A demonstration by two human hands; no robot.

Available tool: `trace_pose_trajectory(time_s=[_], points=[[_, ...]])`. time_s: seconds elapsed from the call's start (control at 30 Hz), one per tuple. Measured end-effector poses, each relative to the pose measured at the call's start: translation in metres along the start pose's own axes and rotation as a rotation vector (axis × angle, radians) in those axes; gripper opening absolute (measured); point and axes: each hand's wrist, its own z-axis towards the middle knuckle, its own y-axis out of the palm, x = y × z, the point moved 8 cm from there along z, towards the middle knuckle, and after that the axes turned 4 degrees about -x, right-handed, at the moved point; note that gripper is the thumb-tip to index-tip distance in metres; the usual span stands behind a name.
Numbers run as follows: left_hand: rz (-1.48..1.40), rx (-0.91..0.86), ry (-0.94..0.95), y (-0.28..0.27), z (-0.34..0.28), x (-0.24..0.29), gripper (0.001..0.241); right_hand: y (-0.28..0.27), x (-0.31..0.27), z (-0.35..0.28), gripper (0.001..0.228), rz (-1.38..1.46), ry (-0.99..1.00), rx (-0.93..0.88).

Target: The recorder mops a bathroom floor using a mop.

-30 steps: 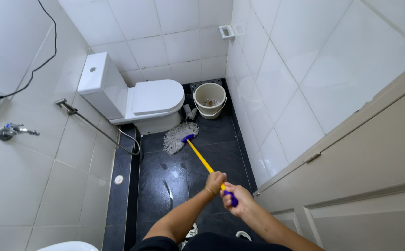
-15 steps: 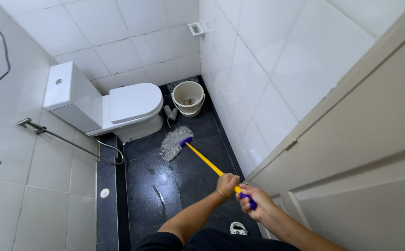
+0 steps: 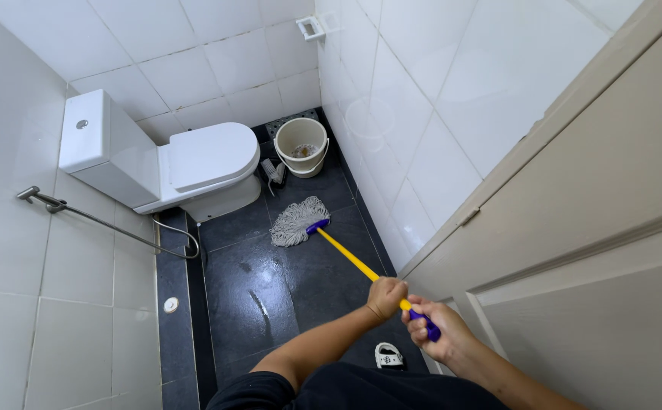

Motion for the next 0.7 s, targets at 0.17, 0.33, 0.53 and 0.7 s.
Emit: trace_pose_trajectory(time_s=[0.17, 0.33, 0.53, 0.7], points=[[0.115, -0.022, 0.215, -0.013, 0.02, -0.044, 0.04, 0.013, 0.019, 0.047, 0.027, 0.001, -0.012, -0.074], [0.012, -0.015, 0.074, -0.025, 0.021, -0.011, 0.04, 0.024, 0.003, 0.031, 0.022, 0.051, -0.029, -0.09], [0.08, -0.111, 0.208, 0.004, 0.018, -0.003, 0.043, 0.01, 0.001, 0.005, 0.019, 0.104, -0.022, -0.033], [0.275, -0.064, 0.567, -0.016, 0.049, -0.062, 0.029, 0.038, 0.009, 0.084, 0.02, 0.142, -0.069, -0.135]])
